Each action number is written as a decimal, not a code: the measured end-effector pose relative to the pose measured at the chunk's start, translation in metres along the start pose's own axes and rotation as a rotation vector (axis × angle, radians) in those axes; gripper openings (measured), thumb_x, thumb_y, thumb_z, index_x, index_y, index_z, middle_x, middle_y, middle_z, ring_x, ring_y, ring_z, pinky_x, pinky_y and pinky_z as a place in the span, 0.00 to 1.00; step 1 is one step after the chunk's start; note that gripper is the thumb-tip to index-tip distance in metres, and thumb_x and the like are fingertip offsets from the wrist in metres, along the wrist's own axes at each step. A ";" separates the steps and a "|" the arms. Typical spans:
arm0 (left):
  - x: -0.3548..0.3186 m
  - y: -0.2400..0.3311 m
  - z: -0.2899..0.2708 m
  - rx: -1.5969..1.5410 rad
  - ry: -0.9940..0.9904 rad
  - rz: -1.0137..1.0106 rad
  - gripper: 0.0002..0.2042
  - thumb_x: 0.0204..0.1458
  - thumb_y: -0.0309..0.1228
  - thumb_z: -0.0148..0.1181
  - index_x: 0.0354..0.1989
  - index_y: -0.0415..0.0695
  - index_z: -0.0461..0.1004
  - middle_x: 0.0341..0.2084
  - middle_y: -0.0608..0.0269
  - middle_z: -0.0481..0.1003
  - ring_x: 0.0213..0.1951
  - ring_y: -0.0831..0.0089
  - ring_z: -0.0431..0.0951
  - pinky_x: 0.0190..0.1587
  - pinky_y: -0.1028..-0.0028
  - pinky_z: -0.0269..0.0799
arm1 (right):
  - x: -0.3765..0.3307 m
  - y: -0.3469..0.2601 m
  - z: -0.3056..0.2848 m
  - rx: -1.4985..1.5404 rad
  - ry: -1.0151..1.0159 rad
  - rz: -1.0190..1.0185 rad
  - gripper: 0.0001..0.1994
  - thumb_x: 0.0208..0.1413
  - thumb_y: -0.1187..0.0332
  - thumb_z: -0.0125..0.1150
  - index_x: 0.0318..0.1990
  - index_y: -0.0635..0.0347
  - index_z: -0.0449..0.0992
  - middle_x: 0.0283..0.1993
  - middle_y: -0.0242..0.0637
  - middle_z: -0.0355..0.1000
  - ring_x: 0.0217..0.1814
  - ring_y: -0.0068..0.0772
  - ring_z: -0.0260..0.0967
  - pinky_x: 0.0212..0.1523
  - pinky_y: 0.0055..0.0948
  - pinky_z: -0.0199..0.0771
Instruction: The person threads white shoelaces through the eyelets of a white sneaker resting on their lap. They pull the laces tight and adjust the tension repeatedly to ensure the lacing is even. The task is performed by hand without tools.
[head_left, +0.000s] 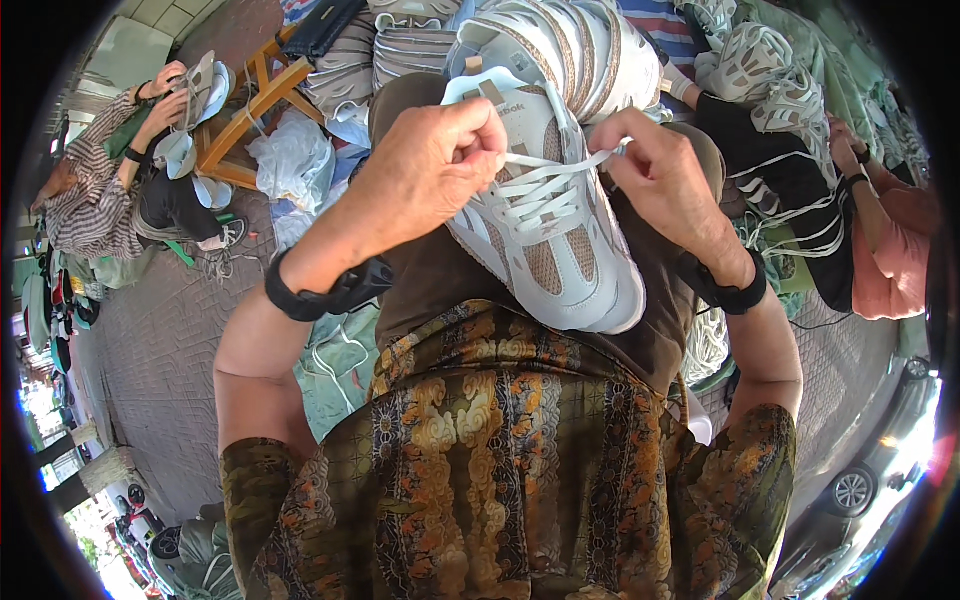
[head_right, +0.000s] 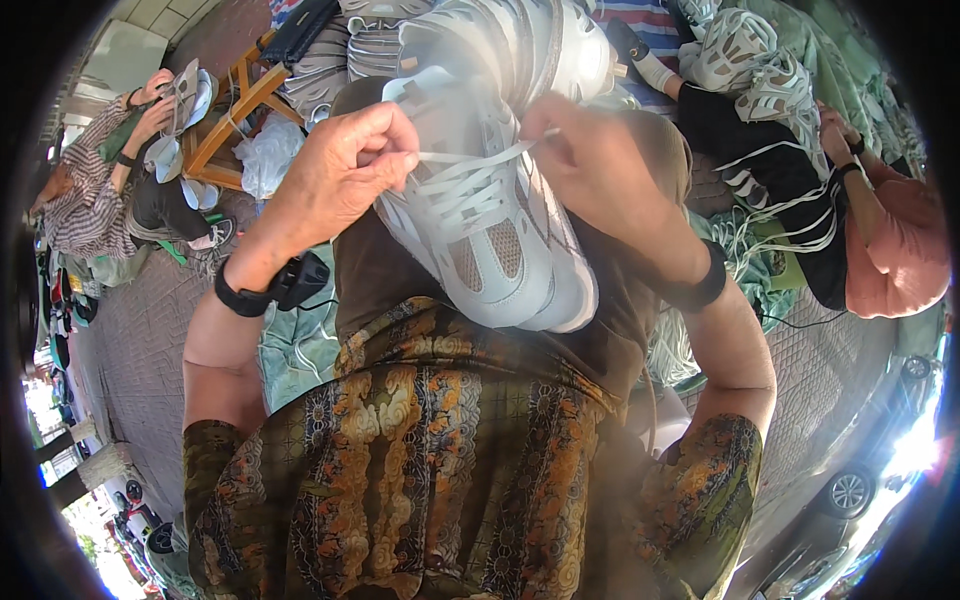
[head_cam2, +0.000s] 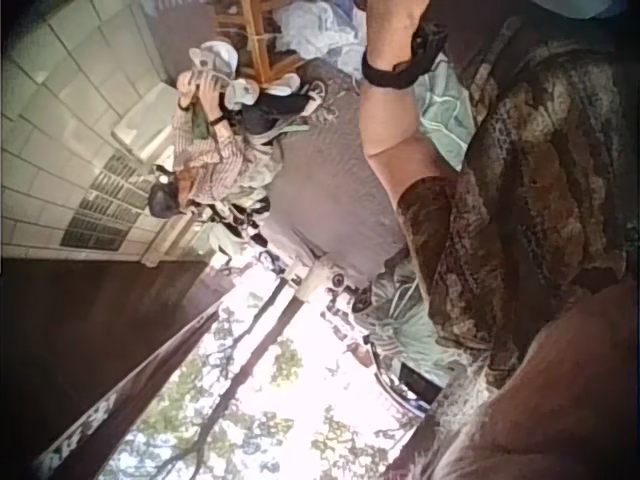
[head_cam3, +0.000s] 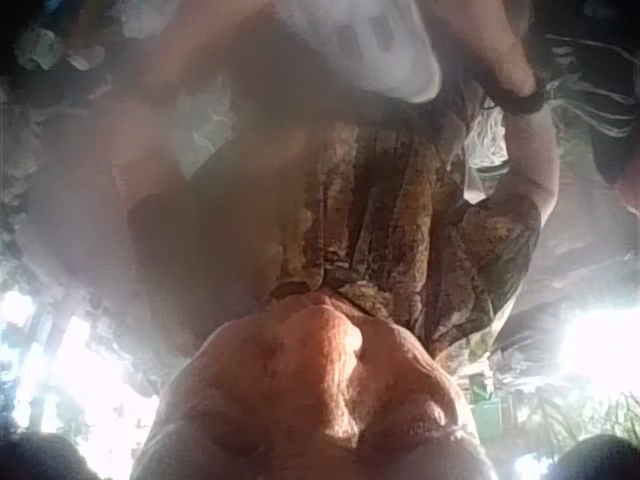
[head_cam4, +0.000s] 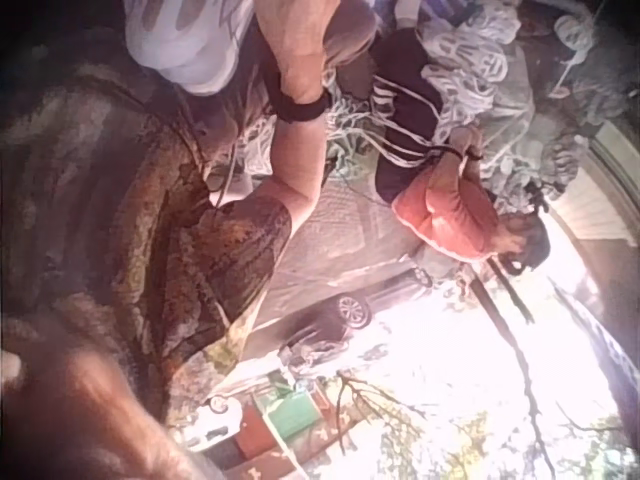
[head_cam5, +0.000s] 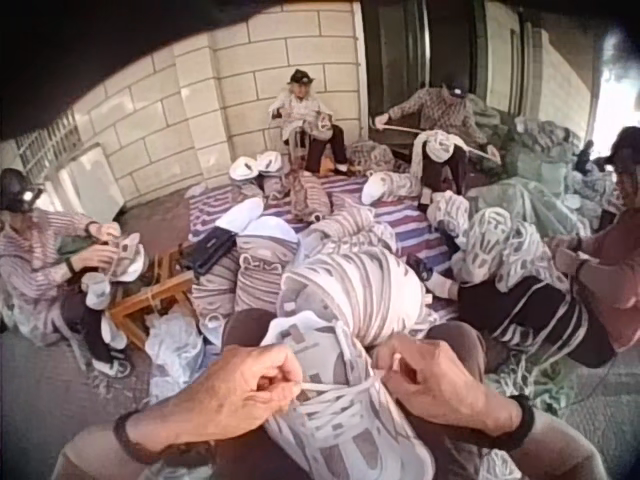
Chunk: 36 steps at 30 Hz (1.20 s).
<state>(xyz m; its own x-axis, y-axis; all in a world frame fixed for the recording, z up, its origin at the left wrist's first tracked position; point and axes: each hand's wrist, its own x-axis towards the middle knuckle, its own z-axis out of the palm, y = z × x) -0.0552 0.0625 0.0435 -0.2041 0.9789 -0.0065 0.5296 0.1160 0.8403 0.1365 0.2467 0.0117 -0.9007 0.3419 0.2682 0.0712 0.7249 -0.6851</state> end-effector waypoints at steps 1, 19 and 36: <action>0.000 0.000 -0.004 -0.047 -0.064 -0.017 0.03 0.56 0.24 0.56 0.33 0.38 0.69 0.20 0.69 0.71 0.25 0.83 0.71 0.29 0.80 0.66 | -0.001 -0.001 -0.003 0.026 0.044 -0.001 0.05 0.54 0.80 0.55 0.36 0.61 0.69 0.20 0.28 0.65 0.22 0.14 0.59 0.24 0.18 0.58; -0.036 -0.010 -0.029 -0.282 -0.278 -0.281 0.07 0.59 0.29 0.55 0.34 0.38 0.72 0.24 0.67 0.75 0.21 0.86 0.69 0.22 0.83 0.63 | -0.041 0.003 -0.014 -0.719 0.055 -0.275 0.11 0.49 0.79 0.57 0.42 0.63 0.71 0.32 0.40 0.70 0.35 0.43 0.71 0.33 0.36 0.74; -0.074 -0.033 -0.038 -0.134 -0.162 -0.279 0.05 0.58 0.29 0.55 0.33 0.40 0.72 0.18 0.71 0.71 0.23 0.84 0.69 0.27 0.81 0.66 | 0.007 0.044 -0.021 -0.441 0.146 -0.073 0.12 0.55 0.79 0.49 0.45 0.58 0.74 0.25 0.39 0.71 0.29 0.39 0.72 0.32 0.33 0.72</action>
<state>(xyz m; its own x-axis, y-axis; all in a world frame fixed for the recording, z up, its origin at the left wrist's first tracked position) -0.0886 -0.0204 0.0371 -0.1870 0.9278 -0.3227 0.3566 0.3702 0.8578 0.1427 0.2930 -0.0024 -0.8428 0.3385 0.4185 0.2139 0.9241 -0.3166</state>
